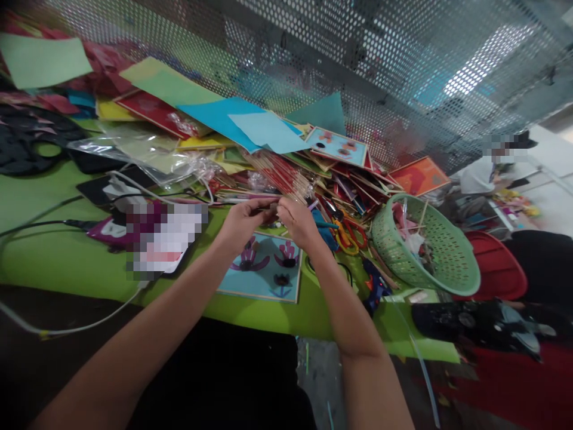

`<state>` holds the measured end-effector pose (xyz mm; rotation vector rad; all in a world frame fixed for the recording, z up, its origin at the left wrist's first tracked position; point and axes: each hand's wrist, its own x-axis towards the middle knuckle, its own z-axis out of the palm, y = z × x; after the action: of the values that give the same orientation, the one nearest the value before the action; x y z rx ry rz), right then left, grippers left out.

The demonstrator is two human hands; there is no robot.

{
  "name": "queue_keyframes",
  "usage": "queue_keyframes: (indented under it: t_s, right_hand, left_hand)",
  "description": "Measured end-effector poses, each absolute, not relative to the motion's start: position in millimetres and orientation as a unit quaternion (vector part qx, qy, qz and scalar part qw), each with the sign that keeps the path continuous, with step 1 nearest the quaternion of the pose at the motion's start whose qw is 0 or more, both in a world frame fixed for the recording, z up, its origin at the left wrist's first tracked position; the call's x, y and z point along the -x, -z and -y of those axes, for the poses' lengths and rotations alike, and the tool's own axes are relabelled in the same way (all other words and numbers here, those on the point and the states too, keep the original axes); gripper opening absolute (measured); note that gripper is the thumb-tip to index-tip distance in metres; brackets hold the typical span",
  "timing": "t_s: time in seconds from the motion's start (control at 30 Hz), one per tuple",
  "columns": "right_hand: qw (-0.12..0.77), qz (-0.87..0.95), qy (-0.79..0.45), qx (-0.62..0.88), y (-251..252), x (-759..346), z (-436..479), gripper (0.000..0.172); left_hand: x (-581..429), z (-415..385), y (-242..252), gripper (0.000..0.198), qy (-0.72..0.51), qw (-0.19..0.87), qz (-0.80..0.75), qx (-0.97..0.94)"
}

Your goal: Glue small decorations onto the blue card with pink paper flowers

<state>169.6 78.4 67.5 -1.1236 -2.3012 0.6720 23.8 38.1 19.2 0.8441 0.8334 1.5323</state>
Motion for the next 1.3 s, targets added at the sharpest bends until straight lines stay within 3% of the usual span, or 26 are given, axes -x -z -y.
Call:
queue_keyframes:
  t_s: [0.3, 0.47, 0.63, 0.8, 0.9, 1.07, 1.3]
  right_hand:
    - [0.247, 0.843, -0.262, 0.399, -71.5, -170.3, -74.4, 0.031]
    - [0.22, 0.855, -0.213, 0.418, -69.4, -169.0, -76.0, 0.027]
    - [0.259, 0.836, -0.218, 0.432, -63.6, -170.7, -79.8, 0.023]
    - [0.322, 0.772, -0.303, 0.456, -57.1, -180.6, -90.5, 0.026]
    - [0.32, 0.784, -0.269, 0.46, -53.2, -184.3, -95.5, 0.023]
    - [0.256, 0.81, -0.193, 0.491, -50.2, -183.3, -95.9, 0.019]
    - [0.15, 0.853, -0.082, 0.492, -39.6, -177.8, -93.6, 0.018]
  left_hand:
    - [-22.1, -34.8, -25.0, 0.044, -0.655, 0.591, -0.345, -0.32]
    - [-24.1, -37.5, -19.0, 0.04, -0.649, 0.572, -0.359, -0.351]
    - [-22.0, -35.0, -24.7, 0.039, -0.651, 0.569, -0.365, -0.345]
    - [-11.9, -37.7, -26.8, 0.025, -0.663, 0.476, -0.464, -0.344]
    - [-6.5, -38.8, -26.8, 0.016, -0.616, 0.389, -0.547, -0.414]
    - [-3.9, -29.6, -30.7, 0.026, -0.419, 0.169, -0.687, -0.57]
    - [-4.4, -24.4, -29.0, 0.035, -0.289, 0.128, -0.71, -0.629]
